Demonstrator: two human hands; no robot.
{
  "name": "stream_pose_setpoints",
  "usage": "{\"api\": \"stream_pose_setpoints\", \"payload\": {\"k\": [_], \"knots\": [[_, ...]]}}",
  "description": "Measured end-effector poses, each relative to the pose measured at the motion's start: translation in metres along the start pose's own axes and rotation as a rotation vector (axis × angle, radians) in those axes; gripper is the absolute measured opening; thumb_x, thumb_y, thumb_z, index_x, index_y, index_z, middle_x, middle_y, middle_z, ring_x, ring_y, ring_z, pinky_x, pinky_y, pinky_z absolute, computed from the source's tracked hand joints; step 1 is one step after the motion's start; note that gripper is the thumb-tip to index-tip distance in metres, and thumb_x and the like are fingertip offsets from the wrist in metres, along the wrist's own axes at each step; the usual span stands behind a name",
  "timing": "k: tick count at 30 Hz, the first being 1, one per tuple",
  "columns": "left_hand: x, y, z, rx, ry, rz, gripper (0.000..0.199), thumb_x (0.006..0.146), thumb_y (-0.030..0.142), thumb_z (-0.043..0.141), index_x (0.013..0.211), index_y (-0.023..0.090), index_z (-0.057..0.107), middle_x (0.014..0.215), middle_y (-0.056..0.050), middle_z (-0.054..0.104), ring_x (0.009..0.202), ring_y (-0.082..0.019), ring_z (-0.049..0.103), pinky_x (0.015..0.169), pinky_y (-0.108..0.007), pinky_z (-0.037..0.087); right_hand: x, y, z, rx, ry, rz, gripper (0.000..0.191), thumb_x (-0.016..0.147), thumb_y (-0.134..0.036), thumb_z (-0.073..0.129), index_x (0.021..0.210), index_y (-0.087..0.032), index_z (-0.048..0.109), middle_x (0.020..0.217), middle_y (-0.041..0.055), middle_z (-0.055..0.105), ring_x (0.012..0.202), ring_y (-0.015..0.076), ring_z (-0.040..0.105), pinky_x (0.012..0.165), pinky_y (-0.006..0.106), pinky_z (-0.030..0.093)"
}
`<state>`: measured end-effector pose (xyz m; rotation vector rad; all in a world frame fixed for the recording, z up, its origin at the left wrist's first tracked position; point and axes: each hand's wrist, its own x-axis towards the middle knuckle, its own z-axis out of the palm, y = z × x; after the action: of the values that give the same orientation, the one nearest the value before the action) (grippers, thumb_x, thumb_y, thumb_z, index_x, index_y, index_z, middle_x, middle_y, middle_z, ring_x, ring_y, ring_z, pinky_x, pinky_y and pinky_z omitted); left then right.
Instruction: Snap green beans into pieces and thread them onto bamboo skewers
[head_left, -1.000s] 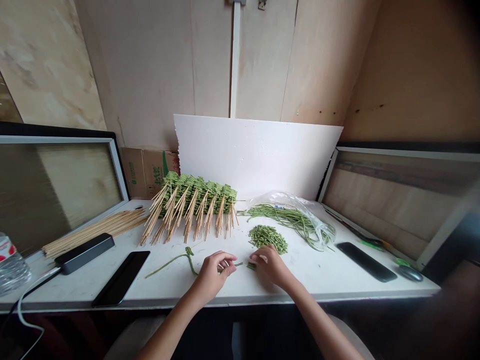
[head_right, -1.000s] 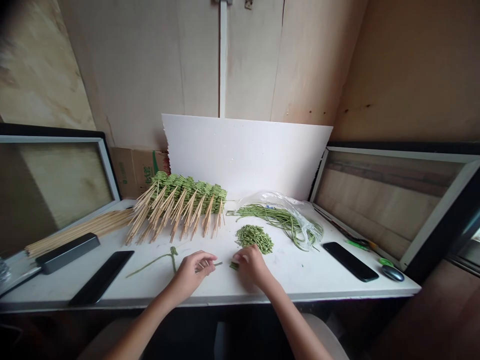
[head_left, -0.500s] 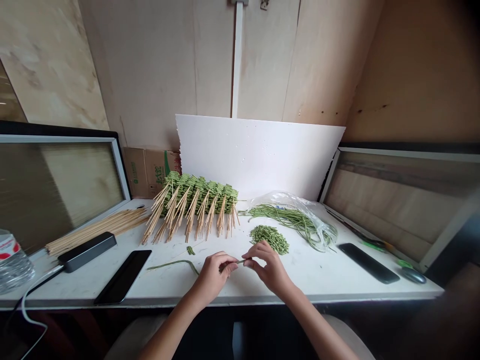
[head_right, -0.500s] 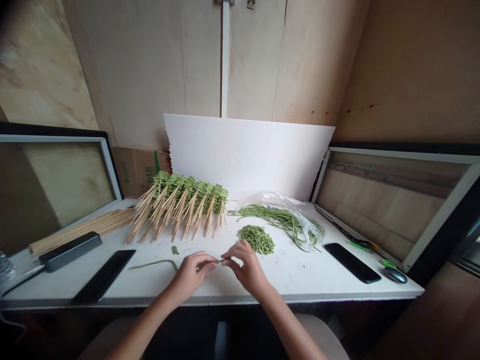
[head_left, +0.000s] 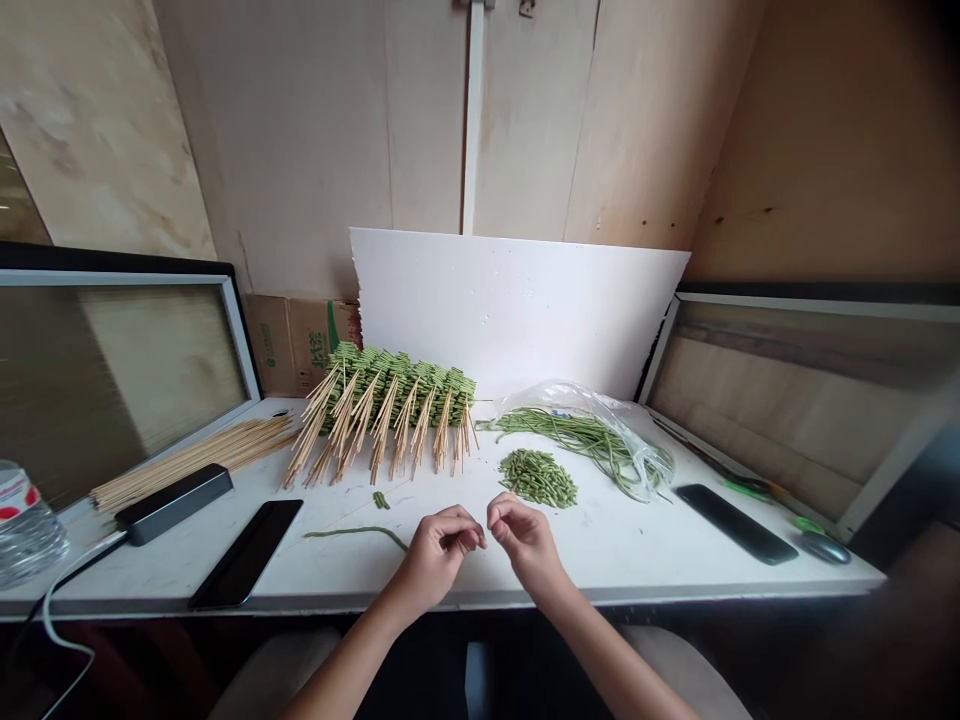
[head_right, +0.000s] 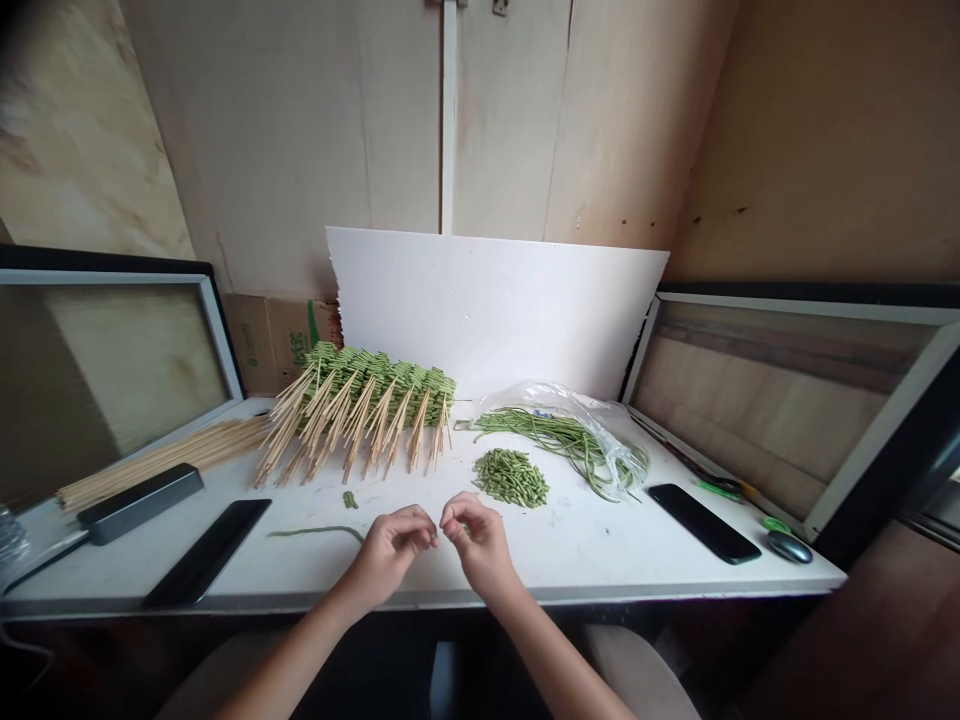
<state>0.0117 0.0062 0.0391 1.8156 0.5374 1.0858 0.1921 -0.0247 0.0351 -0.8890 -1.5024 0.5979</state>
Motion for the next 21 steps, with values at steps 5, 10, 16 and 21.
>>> {"api": "stream_pose_setpoints", "payload": {"k": [5, 10, 16, 21], "knots": [[0.002, -0.011, -0.005, 0.091, 0.07, -0.045, 0.04, 0.104, 0.044, 0.051, 0.093, 0.015, 0.076, 0.088, -0.007, 0.065, 0.072, -0.016, 0.055, 0.067, -0.027, 0.042, 0.009, 0.025, -0.028, -0.279, 0.058, 0.135, 0.024, 0.087, -0.047, 0.074, 0.084, -0.024, 0.08, 0.088, 0.008, 0.076, 0.089, 0.0273, 0.065, 0.075, 0.037, 0.048], [0.003, -0.018, -0.009, 0.158, 0.084, -0.045, 0.038, 0.105, 0.043, 0.048, 0.115, 0.019, 0.076, 0.104, -0.01, 0.065, 0.088, -0.019, 0.062, 0.076, -0.03, 0.048, 0.008, 0.05, -0.047, -0.596, 0.075, 0.222, 0.015, 0.086, -0.032, 0.071, 0.092, -0.023, 0.082, 0.095, 0.0097, 0.079, 0.098, 0.0317, 0.065, 0.09, 0.045, 0.047], [0.004, -0.028, -0.005, 0.164, 0.097, -0.039, 0.032, 0.101, 0.04, 0.055, 0.113, 0.018, 0.075, 0.107, -0.01, 0.062, 0.09, -0.019, 0.063, 0.076, -0.03, 0.052, 0.002, 0.055, -0.043, -0.679, -0.021, 0.212, 0.027, 0.093, -0.043, 0.064, 0.086, -0.023, 0.081, 0.091, 0.0103, 0.078, 0.099, 0.0321, 0.063, 0.089, 0.042, 0.047], [0.003, -0.028, -0.003, 0.079, 0.102, -0.094, 0.027, 0.098, 0.036, 0.061, 0.112, 0.016, 0.071, 0.1, -0.009, 0.064, 0.086, -0.018, 0.065, 0.075, -0.03, 0.055, 0.007, 0.045, -0.046, -0.636, 0.012, 0.199, 0.048, 0.102, -0.055, 0.047, 0.087, -0.021, 0.079, 0.091, 0.0113, 0.078, 0.098, 0.0323, 0.064, 0.088, 0.043, 0.046]]}}
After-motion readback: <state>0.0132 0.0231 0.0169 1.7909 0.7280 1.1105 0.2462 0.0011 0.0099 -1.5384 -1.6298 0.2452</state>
